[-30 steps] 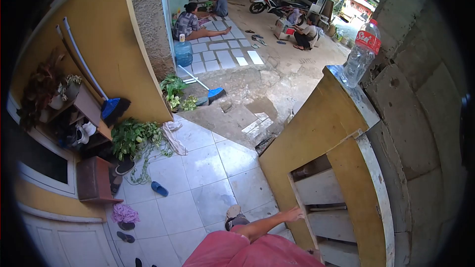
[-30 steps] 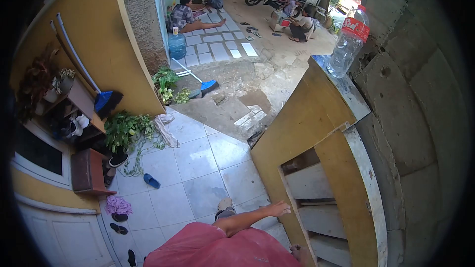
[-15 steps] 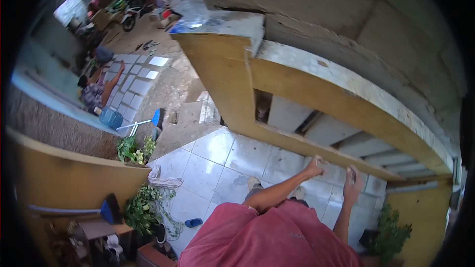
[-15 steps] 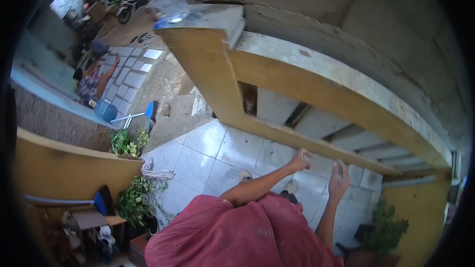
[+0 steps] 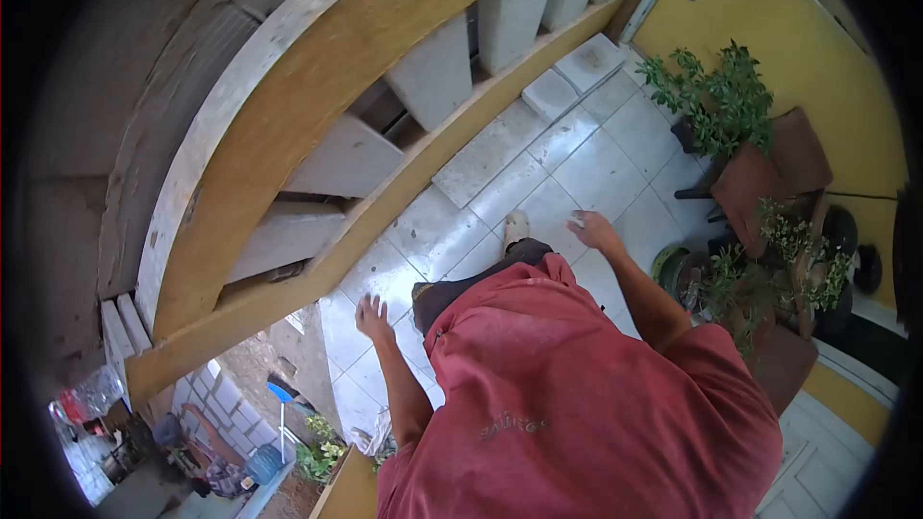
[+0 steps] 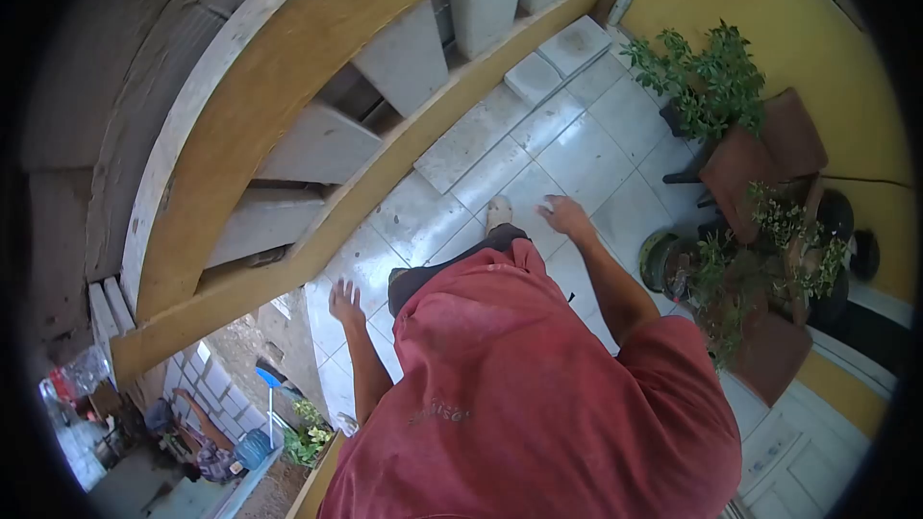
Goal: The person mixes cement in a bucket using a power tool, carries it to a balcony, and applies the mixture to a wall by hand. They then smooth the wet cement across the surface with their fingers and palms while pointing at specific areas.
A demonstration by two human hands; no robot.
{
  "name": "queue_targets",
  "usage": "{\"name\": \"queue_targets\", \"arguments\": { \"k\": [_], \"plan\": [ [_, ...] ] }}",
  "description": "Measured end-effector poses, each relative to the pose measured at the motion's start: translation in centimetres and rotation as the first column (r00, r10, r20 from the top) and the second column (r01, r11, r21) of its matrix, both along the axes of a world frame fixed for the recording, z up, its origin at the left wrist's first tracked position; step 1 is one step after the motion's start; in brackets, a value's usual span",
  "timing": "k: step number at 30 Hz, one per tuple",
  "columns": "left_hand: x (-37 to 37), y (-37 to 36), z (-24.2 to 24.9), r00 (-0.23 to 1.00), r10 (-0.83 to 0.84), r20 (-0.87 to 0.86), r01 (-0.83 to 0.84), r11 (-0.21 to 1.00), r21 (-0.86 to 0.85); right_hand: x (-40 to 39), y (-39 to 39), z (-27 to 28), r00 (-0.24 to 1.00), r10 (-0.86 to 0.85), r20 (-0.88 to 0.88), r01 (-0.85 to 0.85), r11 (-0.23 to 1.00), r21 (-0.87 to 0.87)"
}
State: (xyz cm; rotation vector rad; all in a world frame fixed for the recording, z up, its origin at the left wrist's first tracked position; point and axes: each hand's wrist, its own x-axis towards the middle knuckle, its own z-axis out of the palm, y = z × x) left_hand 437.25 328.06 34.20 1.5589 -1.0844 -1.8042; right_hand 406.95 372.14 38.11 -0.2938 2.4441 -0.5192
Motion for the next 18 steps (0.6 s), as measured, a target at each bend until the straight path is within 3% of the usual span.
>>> {"name": "queue_targets", "arguments": {
  "k": [2,3,4,5,6,7,8,10,12,13,15,16,17,18],
  "plan": [
    [6.8,1.6,-2.3,0.981,-0.021,0.192,0.033,0.998,-0.059,-1.2,8.9,-2.0,0.990,-0.119,-0.069,0.124,0.990,0.072],
    [11.3,1.8,-4.5,0.925,-0.165,0.341,0.180,0.984,-0.011,-1.6,12.4,-2.3,0.982,-0.158,-0.102,0.170,0.978,0.119],
    [13.0,3.5,-2.4,0.787,-0.341,0.515,0.299,0.940,0.166,-1.9,15.0,-1.8,0.962,-0.233,-0.141,0.247,0.965,0.093],
    [14.1,5.0,-1.4,0.718,-0.423,0.552,0.281,0.903,0.326,-2.1,17.0,-0.7,0.934,-0.307,-0.180,0.323,0.944,0.065],
    [15.4,5.7,-1.5,0.600,-0.565,0.567,0.390,0.825,0.409,-2.2,18.2,-0.1,0.926,-0.335,-0.172,0.350,0.935,0.063],
    [16.3,6.3,-2.9,0.373,-0.728,0.575,0.609,0.660,0.441,-2.3,19.2,0.3,0.870,-0.421,-0.256,0.427,0.904,-0.035],
    [16.7,6.7,-4.1,0.092,-0.800,0.593,0.790,0.422,0.446,-2.1,20.0,0.6,0.797,-0.505,-0.330,0.489,0.861,-0.137],
    [13.8,6.5,-6.9,-0.249,-0.745,0.619,0.899,0.060,0.434,-1.3,19.5,0.8,0.728,-0.624,-0.283,0.587,0.781,-0.213],
    [8.7,5.0,-9.4,-0.380,-0.651,0.657,0.913,-0.149,0.380,-0.3,17.8,0.5,0.636,-0.753,-0.169,0.706,0.656,-0.267],
    [6.0,4.0,-10.4,-0.418,-0.596,0.686,0.908,-0.250,0.336,1.2,18.7,-4.5,0.645,-0.752,-0.140,0.697,0.653,-0.297],
    [0.2,1.7,-12.7,-0.403,-0.480,0.779,0.869,-0.469,0.160,3.8,17.1,-7.9,0.631,-0.775,-0.030,0.745,0.617,-0.254],
    [-8.1,2.7,-6.4,-0.351,-0.617,0.705,0.925,-0.344,0.160,5.0,16.1,-8.3,0.624,-0.780,0.038,0.764,0.600,-0.238],
    [-14.4,5.6,-1.0,-0.028,-0.830,0.557,0.987,0.066,0.147,6.3,15.1,-8.5,0.612,-0.784,0.107,0.783,0.582,-0.220],
    [-19.4,8.0,2.2,0.354,-0.847,0.397,0.864,0.459,0.209,7.2,14.3,-8.3,0.591,-0.794,0.144,0.805,0.566,-0.179]
  ]
}}
